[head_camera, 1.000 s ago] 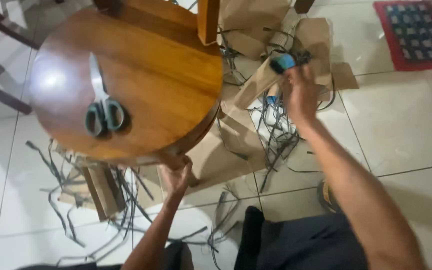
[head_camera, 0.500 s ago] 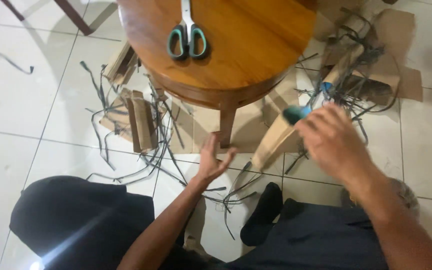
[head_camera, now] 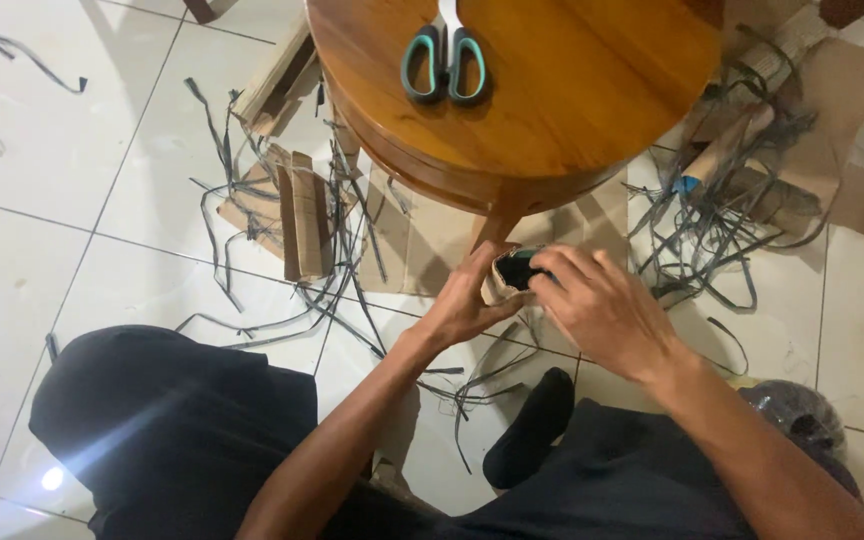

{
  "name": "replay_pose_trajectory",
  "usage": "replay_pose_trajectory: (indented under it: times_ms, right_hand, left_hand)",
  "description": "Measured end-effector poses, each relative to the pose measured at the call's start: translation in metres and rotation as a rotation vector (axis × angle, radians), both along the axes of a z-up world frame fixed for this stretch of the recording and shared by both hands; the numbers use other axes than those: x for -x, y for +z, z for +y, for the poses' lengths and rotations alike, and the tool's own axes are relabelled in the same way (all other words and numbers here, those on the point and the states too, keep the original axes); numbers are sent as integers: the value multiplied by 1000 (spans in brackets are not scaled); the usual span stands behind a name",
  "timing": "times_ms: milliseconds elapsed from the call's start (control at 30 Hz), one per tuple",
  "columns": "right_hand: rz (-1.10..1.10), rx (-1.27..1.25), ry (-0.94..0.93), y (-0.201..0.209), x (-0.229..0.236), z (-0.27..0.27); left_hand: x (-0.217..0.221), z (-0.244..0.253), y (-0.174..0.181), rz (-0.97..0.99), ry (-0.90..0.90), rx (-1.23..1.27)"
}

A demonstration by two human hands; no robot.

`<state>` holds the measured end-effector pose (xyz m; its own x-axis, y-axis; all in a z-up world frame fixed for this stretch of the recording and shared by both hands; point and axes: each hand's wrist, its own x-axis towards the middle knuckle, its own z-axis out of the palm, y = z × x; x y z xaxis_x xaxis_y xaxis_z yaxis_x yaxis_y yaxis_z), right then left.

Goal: Wrapping a wooden table leg with black plastic strips to finish the piece.

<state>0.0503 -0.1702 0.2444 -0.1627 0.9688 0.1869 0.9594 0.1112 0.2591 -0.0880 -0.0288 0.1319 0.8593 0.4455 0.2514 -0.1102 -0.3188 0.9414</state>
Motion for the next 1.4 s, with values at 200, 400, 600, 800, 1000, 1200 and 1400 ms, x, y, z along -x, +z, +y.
replay_pose_trajectory:
  times_ms: [200,400,600,800,1000,1200,1400]
  right_hand:
    - [-80,130,-17,-31,-13,2]
    - [-47,68,-140,-62,-32,9]
    - [-140,-3,-160,-44,-27,27]
    - [-122,-143,-176,-61,-24,32]
    - [608,-247,-510,-99,-11,21]
    - [1027,-206,-611,-183,13,33]
    - [2032,-468,-663,-126,61,79]
  left_hand:
    - [8,18,11,94,-36,-114]
    - [4,19,-14,267,266,-126]
    - [2,32,-21,208,328,-160]
    - [2,44,-23,156,458,-243]
    - [-3,46,-25,139,476,-326]
    - [-4,39,-21,209,472,-393]
    - [-14,29,-43,46,423,-85]
